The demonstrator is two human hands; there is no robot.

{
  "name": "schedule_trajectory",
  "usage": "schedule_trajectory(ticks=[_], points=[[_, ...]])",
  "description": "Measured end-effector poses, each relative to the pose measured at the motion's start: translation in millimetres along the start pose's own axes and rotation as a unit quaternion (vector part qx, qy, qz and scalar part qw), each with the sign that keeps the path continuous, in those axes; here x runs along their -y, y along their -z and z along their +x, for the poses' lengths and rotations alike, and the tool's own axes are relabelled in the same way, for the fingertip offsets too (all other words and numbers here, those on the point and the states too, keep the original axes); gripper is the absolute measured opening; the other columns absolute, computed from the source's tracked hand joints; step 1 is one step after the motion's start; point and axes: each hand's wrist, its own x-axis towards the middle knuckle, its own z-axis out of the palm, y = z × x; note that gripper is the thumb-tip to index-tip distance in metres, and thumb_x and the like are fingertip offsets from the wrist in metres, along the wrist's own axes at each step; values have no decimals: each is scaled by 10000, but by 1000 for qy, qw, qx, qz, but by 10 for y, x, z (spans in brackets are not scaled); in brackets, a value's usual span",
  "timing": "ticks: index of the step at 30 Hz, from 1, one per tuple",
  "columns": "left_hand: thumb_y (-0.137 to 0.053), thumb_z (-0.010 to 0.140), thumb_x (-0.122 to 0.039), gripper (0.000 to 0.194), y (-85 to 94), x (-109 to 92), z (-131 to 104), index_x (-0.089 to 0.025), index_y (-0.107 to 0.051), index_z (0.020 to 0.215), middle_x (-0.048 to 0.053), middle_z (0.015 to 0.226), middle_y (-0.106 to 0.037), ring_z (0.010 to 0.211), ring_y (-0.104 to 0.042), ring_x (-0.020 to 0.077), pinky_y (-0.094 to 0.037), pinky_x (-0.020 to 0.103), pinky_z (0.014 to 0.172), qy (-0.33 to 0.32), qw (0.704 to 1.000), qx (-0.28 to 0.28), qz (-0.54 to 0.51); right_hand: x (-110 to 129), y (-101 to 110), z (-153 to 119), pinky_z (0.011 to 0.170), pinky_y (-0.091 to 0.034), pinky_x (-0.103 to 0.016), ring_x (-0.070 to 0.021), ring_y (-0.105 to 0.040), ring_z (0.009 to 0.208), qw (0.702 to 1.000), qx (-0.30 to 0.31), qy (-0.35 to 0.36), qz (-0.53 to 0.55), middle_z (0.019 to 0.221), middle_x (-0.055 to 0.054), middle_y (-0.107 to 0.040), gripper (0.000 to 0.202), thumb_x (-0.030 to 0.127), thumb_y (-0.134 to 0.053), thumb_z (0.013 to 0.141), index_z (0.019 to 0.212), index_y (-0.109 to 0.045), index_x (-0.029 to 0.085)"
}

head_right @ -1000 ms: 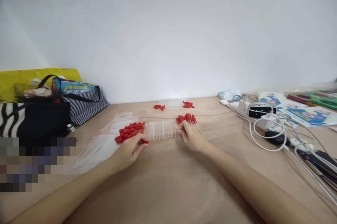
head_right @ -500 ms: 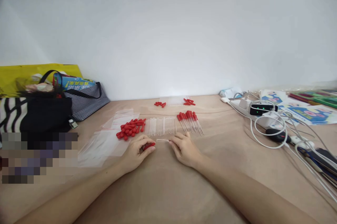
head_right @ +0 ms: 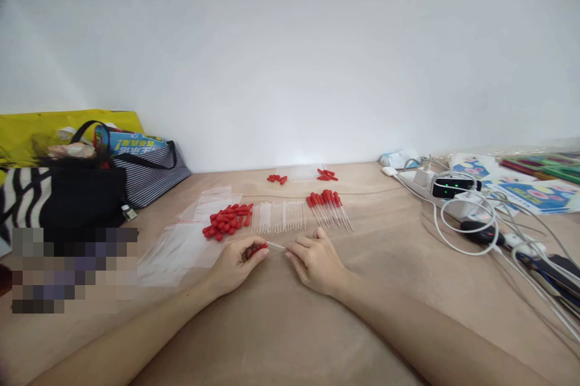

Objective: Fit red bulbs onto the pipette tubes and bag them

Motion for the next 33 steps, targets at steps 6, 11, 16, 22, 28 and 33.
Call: schedule_trajectory(ticks=[6, 11, 16, 22, 28, 33], points=[[-439, 829, -255, 178, 9, -4, -23, -161, -588, 805, 10, 692, -605, 604, -515, 129, -387, 228, 567, -25, 999, -11, -18, 69, 9, -12, 636, -249, -279, -115, -496, 622, 999, 5, -3, 40, 717, -25, -608, 229, 199, -366, 857, 924, -583, 176], [-440, 824, -222, 153, 41, -12, -47, -154, -571, 785, 13, 679, -584, 612, -511, 131, -386, 231, 578, -57, 998, 1, -30, 4, 32, -3, 630, -238, -276, -115, -497, 638, 998, 23, 26, 51, 707, -17, -595, 237, 189, -362, 859, 956, -578, 189], [-446, 819, -190, 129, 59, -18, -67, -159, -564, 776, 8, 686, -576, 610, -501, 122, -384, 220, 574, -76, 995, 51, -32, -105, 58, 28, 622, -215, -280, -99, -451, 571, 997, 33, 73, 18, 707, 0, -593, 235, 187, -371, 854, 935, -591, 208], [-434, 828, -191, 142, 73, -43, -69, -162, -568, 791, 14, 731, -591, 672, -533, 133, -402, 232, 624, -92, 992, 91, -13, -132, 59, 46, 606, -170, -298, -92, -408, 539, 988, -5, 135, -78, 634, 11, -578, 228, 133, -375, 826, 858, -596, 183], [-416, 840, -205, 157, 65, -60, -71, -153, -556, 792, 21, 730, -580, 664, -526, 134, -400, 232, 617, -114, 990, 84, 9, -80, 30, 28, 596, -159, -297, -79, -325, 487, 987, -37, 135, -73, 611, 15, -563, 199, 134, -385, 806, 772, -580, 158], [-400, 845, -205, 175, 55, -69, -77, -149, -549, 772, 19, 694, -555, 635, -509, 131, -386, 224, 583, -142, 986, 89, 16, -35, 14, 18, 597, -156, -297, -76, -292, 477, 990, -38, 130, -47, 593, 17, -554, 218, 143, -371, 813, 726, -570, 149]])
